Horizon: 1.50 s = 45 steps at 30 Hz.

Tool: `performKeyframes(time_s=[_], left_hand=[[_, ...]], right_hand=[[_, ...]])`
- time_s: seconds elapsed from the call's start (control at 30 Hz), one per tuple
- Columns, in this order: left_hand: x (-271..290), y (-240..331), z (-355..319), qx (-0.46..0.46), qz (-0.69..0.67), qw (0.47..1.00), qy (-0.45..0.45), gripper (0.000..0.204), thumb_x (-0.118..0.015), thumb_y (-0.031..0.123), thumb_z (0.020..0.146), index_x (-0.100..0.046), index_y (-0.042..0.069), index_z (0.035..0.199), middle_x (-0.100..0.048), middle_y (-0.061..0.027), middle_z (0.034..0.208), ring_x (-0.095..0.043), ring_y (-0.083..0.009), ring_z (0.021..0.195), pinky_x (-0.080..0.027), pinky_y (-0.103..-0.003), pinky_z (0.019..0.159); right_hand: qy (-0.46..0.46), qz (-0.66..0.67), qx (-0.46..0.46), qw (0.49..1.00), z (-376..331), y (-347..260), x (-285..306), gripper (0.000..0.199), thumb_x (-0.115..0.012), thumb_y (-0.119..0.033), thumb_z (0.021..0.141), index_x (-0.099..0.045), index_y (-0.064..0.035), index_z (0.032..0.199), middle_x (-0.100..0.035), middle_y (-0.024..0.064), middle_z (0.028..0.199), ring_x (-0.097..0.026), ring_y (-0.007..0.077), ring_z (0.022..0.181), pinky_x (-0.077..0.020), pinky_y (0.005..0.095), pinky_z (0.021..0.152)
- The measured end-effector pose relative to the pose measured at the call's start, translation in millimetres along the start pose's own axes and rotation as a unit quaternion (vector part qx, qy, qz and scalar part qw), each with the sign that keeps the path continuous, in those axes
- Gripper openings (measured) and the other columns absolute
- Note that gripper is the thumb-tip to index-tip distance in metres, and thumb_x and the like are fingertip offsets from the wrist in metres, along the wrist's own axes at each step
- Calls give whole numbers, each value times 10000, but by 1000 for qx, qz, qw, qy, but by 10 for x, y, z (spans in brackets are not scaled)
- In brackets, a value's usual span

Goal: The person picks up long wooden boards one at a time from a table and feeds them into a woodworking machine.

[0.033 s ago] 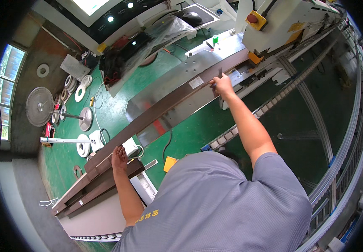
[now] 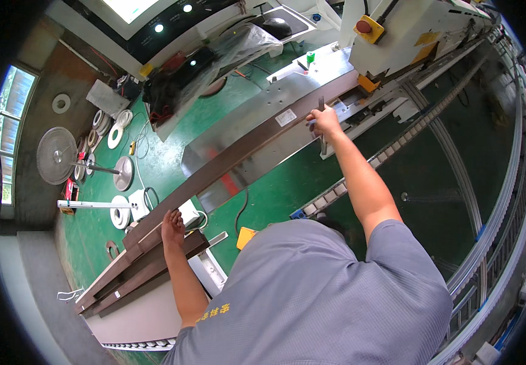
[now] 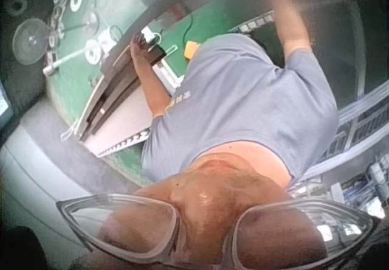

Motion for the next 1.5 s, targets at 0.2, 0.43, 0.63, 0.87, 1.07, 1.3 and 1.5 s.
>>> performKeyframes(time_s=[0.2, 0.43, 0.63, 0.87, 1.07, 1.3, 1.5], left_hand=[[-575, -299, 192, 45, 0, 999, -6, 243, -535, 299, 879, -600, 68, 839, -649, -35, 768, -573, -101, 585, -456, -205, 482], [-1333, -398, -152, 109, 98, 973, -179, 304, -517, 337, 893, -571, 56, 994, -643, -53, 825, -586, -123, 653, -463, -219, 544], [-608, -159, -214, 41, 114, 991, -57, 308, -507, 348, 901, -570, 59, 987, -619, -35, 780, -558, -109, 630, -439, -206, 523], [125, -21, 15, 18, 31, 999, 19, 290, -566, 344, 864, -567, 81, 987, -610, 1, 797, -530, -80, 587, -403, -180, 419], [-323, -198, 297, 27, -3, 999, -17, 290, -545, 279, 883, -538, 32, 1036, -633, -102, 840, -552, -130, 589, -441, -217, 472], [-1331, -342, -163, 44, 35, 992, -117, 250, -472, 198, 894, -582, -11, 976, -647, -128, 808, -585, -146, 623, -448, -231, 502], [-485, 64, -309, -433, 406, 777, 211, 440, -654, 234, 771, -534, -14, 1115, -582, -187, 1062, -564, -281, 936, -451, -400, 827]], right_hand=[[-23, -67, -7, 997, -263, 303, -181, 883, -569, -120, 782, 52, -38, 1403, -628, 117, 779, -571, 158, 559, -428, 275, 437], [-137, -50, -46, 988, -889, 597, -1400, 1080, -642, -113, 704, 198, -25, 1378, -574, 135, 742, -465, 156, 491, -371, 281, 401], [-120, 69, -65, 988, -600, 406, -1016, 1049, -583, -47, 755, 277, -96, 1354, -579, 100, 748, -428, 108, 456, -312, 250, 372], [-77, 115, -92, 986, -241, 170, -478, 900, -484, -78, 857, 249, -217, 1359, -586, 152, 896, -449, 111, 505, -317, 232, 376], [6, 92, 3, 996, 25, 155, -87, 520, -447, -66, 852, -151, -160, 1269, -591, 155, 825, -411, 91, 407, -304, 221, 337], [-196, -84, -23, 977, -1045, 876, -1689, 815, -601, -84, 786, -14, -139, 1348, -535, 54, 650, -434, 85, 443, -318, 218, 361], [-249, -6, -68, 966, -960, 749, -1835, 353, -446, -173, 923, -343, -52, 1239, -341, -31, 558, -318, 58, 431, -272, 194, 399]])
Point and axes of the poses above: each hand's wrist, its own z-axis towards the middle knuckle, its own x-axis out of the back of the hand, y = z × x, the point moved 7 cm from there along z, towards the middle knuckle
